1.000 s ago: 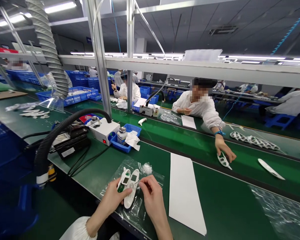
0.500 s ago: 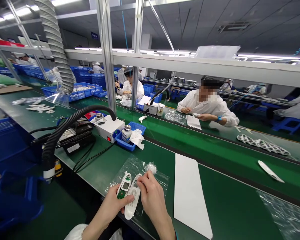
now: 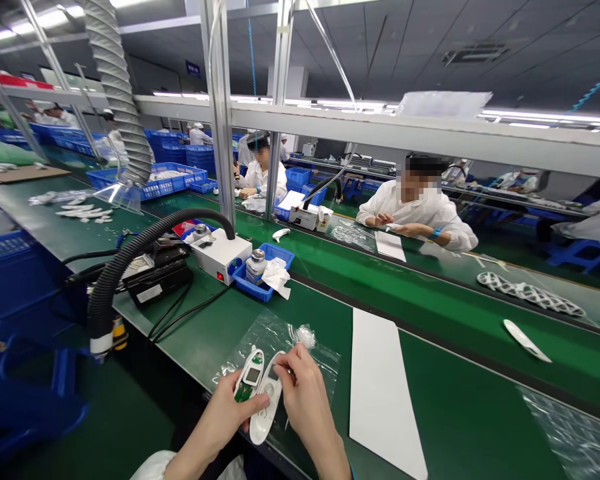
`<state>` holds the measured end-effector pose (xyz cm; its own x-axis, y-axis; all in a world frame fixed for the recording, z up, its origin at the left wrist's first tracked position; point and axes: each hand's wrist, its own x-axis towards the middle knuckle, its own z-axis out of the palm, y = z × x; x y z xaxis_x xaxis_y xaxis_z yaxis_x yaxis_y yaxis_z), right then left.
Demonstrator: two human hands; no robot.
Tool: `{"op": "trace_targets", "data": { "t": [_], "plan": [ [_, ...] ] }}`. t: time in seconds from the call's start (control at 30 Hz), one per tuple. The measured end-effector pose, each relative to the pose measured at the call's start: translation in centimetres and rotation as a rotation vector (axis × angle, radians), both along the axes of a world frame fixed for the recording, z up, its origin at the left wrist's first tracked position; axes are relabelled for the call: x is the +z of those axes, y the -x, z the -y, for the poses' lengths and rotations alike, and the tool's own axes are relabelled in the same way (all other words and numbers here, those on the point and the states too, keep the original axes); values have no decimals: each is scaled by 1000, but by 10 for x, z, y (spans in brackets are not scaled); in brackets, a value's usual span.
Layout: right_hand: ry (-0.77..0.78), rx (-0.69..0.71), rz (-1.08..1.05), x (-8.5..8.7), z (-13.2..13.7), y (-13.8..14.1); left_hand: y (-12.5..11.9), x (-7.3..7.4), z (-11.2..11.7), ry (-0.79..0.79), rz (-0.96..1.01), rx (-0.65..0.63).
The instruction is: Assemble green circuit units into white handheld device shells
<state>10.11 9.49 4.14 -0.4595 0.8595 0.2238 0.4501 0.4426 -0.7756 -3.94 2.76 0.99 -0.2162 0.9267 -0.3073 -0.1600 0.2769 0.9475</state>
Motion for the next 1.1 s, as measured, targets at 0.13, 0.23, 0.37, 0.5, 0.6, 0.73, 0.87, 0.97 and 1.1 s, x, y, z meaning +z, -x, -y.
{"op": "trace_targets", "data": {
  "t": [0.13, 0.23, 0.37, 0.5, 0.6, 0.73, 0.87, 0.97, 1.1],
  "plan": [
    [75, -94, -92, -8, 6, 1, 1, 0, 1, 10, 8, 13],
    [183, -109, -116, -12, 13, 3, 2, 3, 4, 7, 23, 9],
    [226, -117, -180, -15, 21, 11, 6, 9, 10, -31, 29, 19],
    [417, -132, -444, -21, 33, 27, 13, 11, 19, -19, 43, 92],
    [688, 8, -598, -32, 50, 44, 20, 8, 29, -34, 41, 125],
    [885, 57, -669, -54, 71, 73, 42, 1, 51, -78, 102, 141],
    [975, 108, -653, -72, 79, 125, 93, -18, 76, -15, 312, 440],
    [1046, 197, -603, -79, 87, 189, 144, -36, 94, 14, 328, 767],
    [1171, 268, -516, -85, 108, 275, 194, -49, 115, -1, 293, 940]
  ]
}}
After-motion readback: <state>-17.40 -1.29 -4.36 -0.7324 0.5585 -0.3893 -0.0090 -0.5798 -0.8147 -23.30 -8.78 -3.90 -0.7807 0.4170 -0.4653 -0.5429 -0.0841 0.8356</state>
